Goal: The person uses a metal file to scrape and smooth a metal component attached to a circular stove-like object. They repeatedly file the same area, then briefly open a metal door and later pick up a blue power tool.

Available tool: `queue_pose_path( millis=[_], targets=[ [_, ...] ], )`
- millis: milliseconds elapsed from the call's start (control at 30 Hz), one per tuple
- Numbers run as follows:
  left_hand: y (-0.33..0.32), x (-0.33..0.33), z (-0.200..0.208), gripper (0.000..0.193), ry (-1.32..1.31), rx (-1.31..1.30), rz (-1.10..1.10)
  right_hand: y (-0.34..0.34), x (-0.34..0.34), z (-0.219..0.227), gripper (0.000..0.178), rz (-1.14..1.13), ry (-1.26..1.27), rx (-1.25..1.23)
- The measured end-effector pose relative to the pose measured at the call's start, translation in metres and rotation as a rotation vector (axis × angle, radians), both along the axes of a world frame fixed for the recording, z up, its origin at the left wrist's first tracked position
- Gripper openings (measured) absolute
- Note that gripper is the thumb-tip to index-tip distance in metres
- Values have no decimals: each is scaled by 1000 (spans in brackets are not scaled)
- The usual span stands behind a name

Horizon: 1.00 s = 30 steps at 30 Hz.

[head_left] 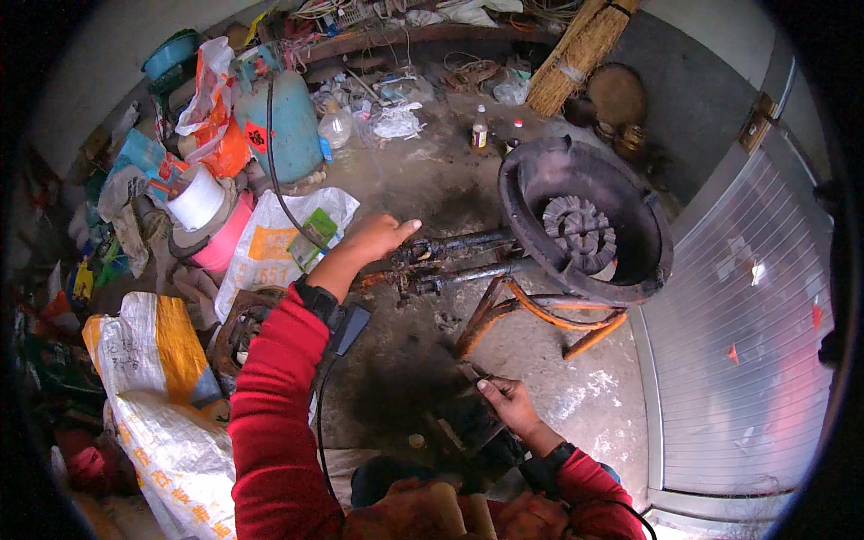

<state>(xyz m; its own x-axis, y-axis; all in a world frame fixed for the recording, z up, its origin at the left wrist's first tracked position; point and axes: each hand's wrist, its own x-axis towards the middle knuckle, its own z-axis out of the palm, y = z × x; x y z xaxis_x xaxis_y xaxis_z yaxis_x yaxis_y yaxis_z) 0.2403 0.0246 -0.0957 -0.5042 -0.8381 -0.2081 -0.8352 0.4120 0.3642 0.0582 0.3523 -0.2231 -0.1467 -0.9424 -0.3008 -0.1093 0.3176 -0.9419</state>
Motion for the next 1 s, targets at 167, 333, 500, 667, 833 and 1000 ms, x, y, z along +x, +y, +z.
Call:
queue_pose_path(
  millis=[167,333,500,667,833,1000],
  targets=[
    [4,3,-3,74,197,26,85,0,4,9,34,-10,22,-72],
    [8,12,-8,62,428,213,156,2,5,8,35,-4,-25,-42],
    [18,17,-1,57,637,391,170,3,8,10,34,15,46,-58],
    [34,24,6,52,666,372,256,6,9,11,34,31,17,-4],
    [35,24,-3,44,824,386,257,10,10,5,34,96,110,-31],
    [28,25,-20,39,975,495,316,12,14,1,33,76,43,-52]
  ],
)
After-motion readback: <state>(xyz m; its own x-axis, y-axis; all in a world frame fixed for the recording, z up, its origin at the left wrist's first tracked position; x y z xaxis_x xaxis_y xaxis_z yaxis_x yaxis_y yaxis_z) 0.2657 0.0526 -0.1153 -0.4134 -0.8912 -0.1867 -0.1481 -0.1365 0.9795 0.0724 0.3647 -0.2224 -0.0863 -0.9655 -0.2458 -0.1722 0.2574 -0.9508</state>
